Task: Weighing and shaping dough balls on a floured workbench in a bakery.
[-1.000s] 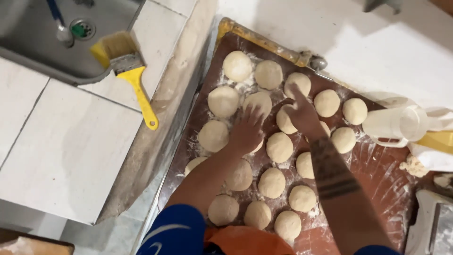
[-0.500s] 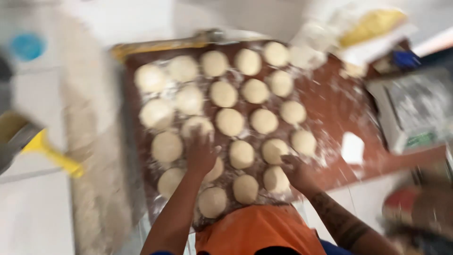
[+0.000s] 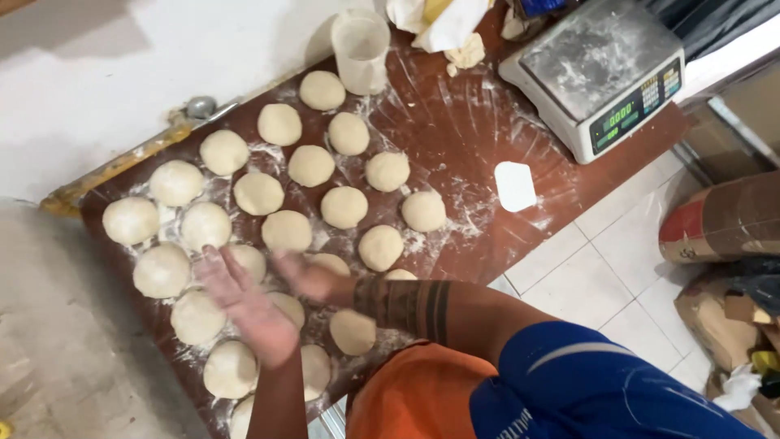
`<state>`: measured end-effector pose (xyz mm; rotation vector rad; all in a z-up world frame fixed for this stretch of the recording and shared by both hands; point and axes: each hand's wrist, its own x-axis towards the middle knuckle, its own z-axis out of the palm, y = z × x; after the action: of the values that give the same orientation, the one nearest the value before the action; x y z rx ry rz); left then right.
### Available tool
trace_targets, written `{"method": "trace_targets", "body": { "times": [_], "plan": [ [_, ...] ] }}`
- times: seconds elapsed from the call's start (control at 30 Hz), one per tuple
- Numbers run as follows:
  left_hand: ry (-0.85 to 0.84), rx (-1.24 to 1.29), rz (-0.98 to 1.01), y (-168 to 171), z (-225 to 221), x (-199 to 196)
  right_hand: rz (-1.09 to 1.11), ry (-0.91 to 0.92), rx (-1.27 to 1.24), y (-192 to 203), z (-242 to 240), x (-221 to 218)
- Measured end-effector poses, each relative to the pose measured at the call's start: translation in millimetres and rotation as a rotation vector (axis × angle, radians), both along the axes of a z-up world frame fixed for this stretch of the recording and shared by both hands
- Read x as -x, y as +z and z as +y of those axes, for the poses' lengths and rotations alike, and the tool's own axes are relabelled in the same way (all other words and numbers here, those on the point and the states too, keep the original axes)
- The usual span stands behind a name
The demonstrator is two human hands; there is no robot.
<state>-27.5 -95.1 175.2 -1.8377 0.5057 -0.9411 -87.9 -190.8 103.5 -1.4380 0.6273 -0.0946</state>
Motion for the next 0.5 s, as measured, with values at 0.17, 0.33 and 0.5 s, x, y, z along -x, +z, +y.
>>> {"method": "trace_targets", "body": {
  "times": [0.17, 0.33, 0.5],
  "plan": [
    [0.421, -0.924, -0.105, -54, -65, 15, -0.454, 0.016, -0.086, 124, -30, 82],
    [0.012, -1.669, -1.487, -262, 118, -35, -0.615, -0.097, 0.986, 71, -130, 226],
    [-0.039, -1.581, -1.805, -264, 121, -6, 0.428, -0.149, 0.645, -33, -173, 406]
  ]
}}
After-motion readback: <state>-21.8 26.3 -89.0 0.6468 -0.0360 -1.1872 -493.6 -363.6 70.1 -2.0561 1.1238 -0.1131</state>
